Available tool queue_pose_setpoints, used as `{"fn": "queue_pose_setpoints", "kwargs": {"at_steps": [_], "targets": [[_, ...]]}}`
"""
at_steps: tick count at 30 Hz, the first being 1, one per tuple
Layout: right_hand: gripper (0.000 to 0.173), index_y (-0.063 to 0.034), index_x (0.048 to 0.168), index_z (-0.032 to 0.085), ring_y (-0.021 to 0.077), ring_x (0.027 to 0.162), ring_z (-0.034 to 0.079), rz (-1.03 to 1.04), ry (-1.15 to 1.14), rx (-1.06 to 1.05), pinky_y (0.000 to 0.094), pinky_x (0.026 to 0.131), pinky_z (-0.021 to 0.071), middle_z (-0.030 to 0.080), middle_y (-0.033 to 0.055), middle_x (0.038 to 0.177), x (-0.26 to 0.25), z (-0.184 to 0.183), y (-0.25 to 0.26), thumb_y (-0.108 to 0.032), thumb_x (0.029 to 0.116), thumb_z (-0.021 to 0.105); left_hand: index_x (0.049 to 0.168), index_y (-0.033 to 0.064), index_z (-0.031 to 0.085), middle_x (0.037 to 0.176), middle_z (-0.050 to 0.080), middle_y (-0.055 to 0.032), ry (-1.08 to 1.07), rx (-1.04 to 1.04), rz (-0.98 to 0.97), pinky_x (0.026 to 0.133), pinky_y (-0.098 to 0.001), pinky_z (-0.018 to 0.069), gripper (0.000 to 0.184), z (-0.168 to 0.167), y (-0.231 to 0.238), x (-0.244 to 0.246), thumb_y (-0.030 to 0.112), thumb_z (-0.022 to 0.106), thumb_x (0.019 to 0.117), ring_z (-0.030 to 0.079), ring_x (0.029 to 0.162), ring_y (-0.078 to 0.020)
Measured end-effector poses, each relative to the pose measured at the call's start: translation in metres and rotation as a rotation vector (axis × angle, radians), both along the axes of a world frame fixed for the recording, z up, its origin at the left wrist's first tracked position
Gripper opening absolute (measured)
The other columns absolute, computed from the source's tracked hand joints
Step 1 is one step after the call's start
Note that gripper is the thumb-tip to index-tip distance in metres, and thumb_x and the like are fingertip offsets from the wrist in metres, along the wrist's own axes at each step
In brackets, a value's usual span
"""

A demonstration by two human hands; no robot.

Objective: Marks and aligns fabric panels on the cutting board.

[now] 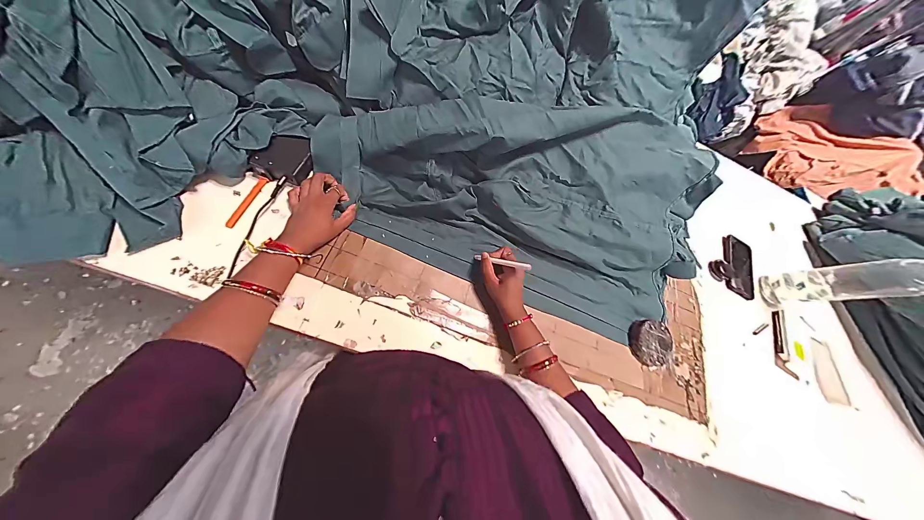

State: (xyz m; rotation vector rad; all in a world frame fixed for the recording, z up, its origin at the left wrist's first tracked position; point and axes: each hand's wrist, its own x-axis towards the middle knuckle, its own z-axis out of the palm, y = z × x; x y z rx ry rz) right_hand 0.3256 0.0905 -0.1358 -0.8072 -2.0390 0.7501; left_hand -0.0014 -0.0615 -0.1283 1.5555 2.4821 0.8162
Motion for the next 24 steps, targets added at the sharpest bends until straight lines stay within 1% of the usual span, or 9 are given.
{"fn": "queue_pose_setpoints", "kwargs": {"at_steps": [4, 6, 8, 10, 12, 14, 20, 22, 24], "targets": [[0.024, 0.0085, 0.075, 0.060, 0.0204, 0.063, 0.058, -0.123, -0.143, 0.034, 0.0355, 0.064, 0.0486, 0.057, 0.0136, 0.066, -0.011, 0.007, -0.006, -0.009, 0.0914, 0.064, 0.107, -0.0122, 0.064, 0.136, 0.048, -0.0385, -0.007, -0.003, -0.003, 0.099, -0.0769, 0.0295, 0.036, 0.000, 0.000, 0.000, 0.022, 0.061, 0.0981, 0.043, 0.130, -0.0604], [0.023, 0.0090, 0.079, 0.058, 0.0115, 0.058, 0.051, -0.273, 0.075, -0.254, 0.0270, 0.060, 0.0450, 0.052, 0.0071, 0.064, -0.012, 0.014, -0.005, -0.005, 0.0982, 0.059, 0.105, -0.0125, 0.063, 0.133, 0.049, -0.0389, -0.004, 0.018, -0.009, 0.098, -0.0770, 0.0297, 0.035, 0.000, 0.000, 0.000, 0.021, 0.062, 0.0971, 0.044, 0.127, -0.0611], [0.029, -0.0055, 0.081, 0.051, -0.0006, 0.043, 0.045, -0.376, 0.573, -0.631, 0.0149, 0.043, 0.0406, 0.048, -0.0067, 0.054, -0.004, 0.028, 0.004, -0.009, 0.1086, 0.044, 0.106, -0.0124, 0.064, 0.133, 0.049, -0.0385, -0.012, 0.016, 0.001, 0.098, -0.0766, 0.0307, 0.033, 0.001, 0.001, -0.001, 0.020, 0.063, 0.0980, 0.045, 0.127, -0.0605], [0.028, -0.0114, 0.085, 0.051, -0.0023, 0.044, 0.047, -0.282, 0.776, -0.729, 0.0133, 0.044, 0.0414, 0.054, -0.0091, 0.058, 0.028, 0.036, 0.004, -0.008, 0.1094, 0.038, 0.106, -0.0131, 0.064, 0.135, 0.048, -0.0386, -0.013, -0.003, 0.004, 0.099, -0.0766, 0.0305, 0.034, 0.001, -0.002, 0.002, 0.020, 0.062, 0.0989, 0.044, 0.128, -0.0604], [0.016, -0.0067, 0.096, 0.057, -0.0028, 0.056, 0.055, -0.139, 0.575, -0.584, 0.0147, 0.054, 0.0472, 0.065, -0.0080, 0.073, 0.064, 0.033, -0.001, 0.001, 0.1014, 0.045, 0.107, -0.0136, 0.064, 0.136, 0.047, -0.0393, -0.004, -0.008, 0.004, 0.100, -0.0767, 0.0295, 0.035, 0.003, -0.001, 0.000, 0.021, 0.061, 0.0991, 0.043, 0.129, -0.0607], [0.009, -0.0014, 0.102, 0.060, -0.0047, 0.067, 0.059, -0.047, 0.344, -0.423, 0.0155, 0.063, 0.0510, 0.069, -0.0074, 0.088, 0.092, 0.019, -0.005, 0.000, 0.0943, 0.054, 0.107, -0.0141, 0.063, 0.137, 0.046, -0.0403, -0.001, -0.010, -0.003, 0.100, -0.0781, 0.0284, 0.036, 0.003, -0.001, 0.001, 0.021, 0.062, 0.0985, 0.041, 0.129, -0.0619], [0.006, 0.0017, 0.091, 0.061, -0.0086, 0.062, 0.052, -0.040, 0.165, -0.333, 0.0119, 0.058, 0.0435, 0.063, -0.0066, 0.076, 0.100, -0.002, -0.010, -0.003, 0.0905, 0.056, 0.112, -0.0135, 0.062, 0.139, 0.043, -0.0411, 0.011, -0.043, -0.002, 0.099, -0.0782, 0.0277, 0.039, 0.002, -0.002, 0.001, 0.023, 0.059, 0.0990, 0.040, 0.129, -0.0623], [0.017, 0.0078, 0.086, 0.064, -0.0017, 0.065, 0.053, -0.081, 0.008, -0.129, 0.0159, 0.062, 0.0445, 0.062, 0.0030, 0.074, 0.097, -0.004, -0.009, -0.008, 0.0896, 0.059, 0.110, -0.0140, 0.062, 0.137, 0.044, -0.0421, 0.017, -0.025, -0.004, 0.098, -0.0797, 0.0274, 0.038, 0.004, -0.001, 0.001, 0.023, 0.059, 0.0991, 0.040, 0.129, -0.0642], [0.022, 0.0078, 0.080, 0.062, 0.0157, 0.063, 0.057, -0.153, -0.164, 0.014, 0.0311, 0.062, 0.0474, 0.059, 0.0117, 0.068, 0.091, 0.003, -0.013, -0.011, 0.0905, 0.060, 0.109, -0.0144, 0.062, 0.136, 0.044, -0.0428, 0.023, -0.012, -0.010, 0.096, -0.0804, 0.0273, 0.038, 0.002, -0.001, 0.002, 0.022, 0.059, 0.0986, 0.041, 0.127, -0.0653]]}}
